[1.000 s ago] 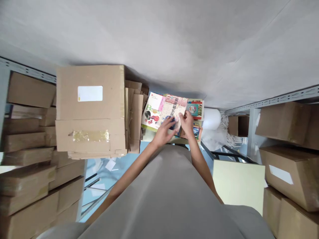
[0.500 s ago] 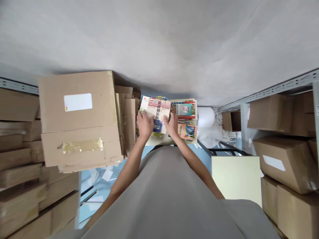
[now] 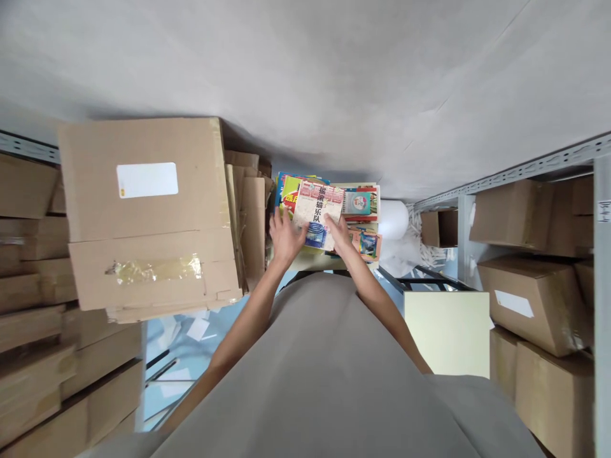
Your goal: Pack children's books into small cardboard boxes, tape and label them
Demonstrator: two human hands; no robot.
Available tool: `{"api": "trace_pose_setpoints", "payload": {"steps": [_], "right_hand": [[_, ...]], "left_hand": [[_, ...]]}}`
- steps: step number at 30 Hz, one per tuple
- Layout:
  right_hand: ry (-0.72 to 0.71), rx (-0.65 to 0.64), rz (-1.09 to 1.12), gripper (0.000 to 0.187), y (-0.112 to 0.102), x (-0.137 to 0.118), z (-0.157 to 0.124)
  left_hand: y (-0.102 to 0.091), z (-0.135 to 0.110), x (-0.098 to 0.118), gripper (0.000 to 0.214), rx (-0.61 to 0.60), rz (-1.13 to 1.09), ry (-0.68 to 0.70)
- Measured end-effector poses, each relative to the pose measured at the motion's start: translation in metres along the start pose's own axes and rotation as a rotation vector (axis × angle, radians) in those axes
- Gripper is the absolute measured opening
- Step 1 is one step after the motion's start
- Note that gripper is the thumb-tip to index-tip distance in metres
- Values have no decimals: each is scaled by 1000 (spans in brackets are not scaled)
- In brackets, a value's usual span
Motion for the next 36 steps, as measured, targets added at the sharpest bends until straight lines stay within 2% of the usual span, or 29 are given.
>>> {"api": "trace_pose_setpoints", "payload": {"steps": [6, 9, 12, 14, 17, 19, 21, 23, 25, 27, 30, 32, 36], "right_hand": [[83, -21, 106, 71, -26, -1, -3], [59, -30, 118, 67, -39, -11, -4], [56, 22, 97, 71, -59, -20, -4], [79, 96, 103, 74, -84, -24, -8], [70, 216, 134, 75, -135, -35, -19], [31, 307, 144, 69, -173, -44, -28], [-1, 389, 138, 55, -207, -52, -37], [-18, 435, 134, 46, -232, -55, -47], [-27, 448, 148, 50, -246, -56, -55], [-27, 434, 175, 59, -248, -54, -60], [0, 359, 190, 61, -225, -44, -54], [29, 280, 187, 61, -195, -35, -41], [67, 122, 204, 64, -120, -17, -4]], "left_hand": [[6, -9, 12, 69, -65, -103, 140], [1, -5, 5, 70, -64, -143, 114], [-4, -4, -1, 66, -22, -158, 67], [-6, -6, -2, 65, 4, -150, 55], [-7, -6, -3, 71, 19, -136, 56], [-8, -2, -7, 76, 23, -148, 29], [-8, 4, -15, 79, 21, -170, -23], [-6, 11, -23, 83, 15, -192, -65], [-4, 18, -28, 91, 8, -213, -78], [0, 24, -32, 95, -1, -241, -74], [5, 27, -36, 92, -5, -271, -73], [7, 28, -39, 90, -3, -258, -77], [8, 30, -44, 84, 17, -226, -81]]}}
Point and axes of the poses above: each hand's wrist, its own z-axis towards the middle knuckle, its own y-axis out of the palm, x = y × z, the point moved 9 cm from there along z, towards the middle knuckle, and after that the axes turned 5 degrees about z, right-handed, at the moved point
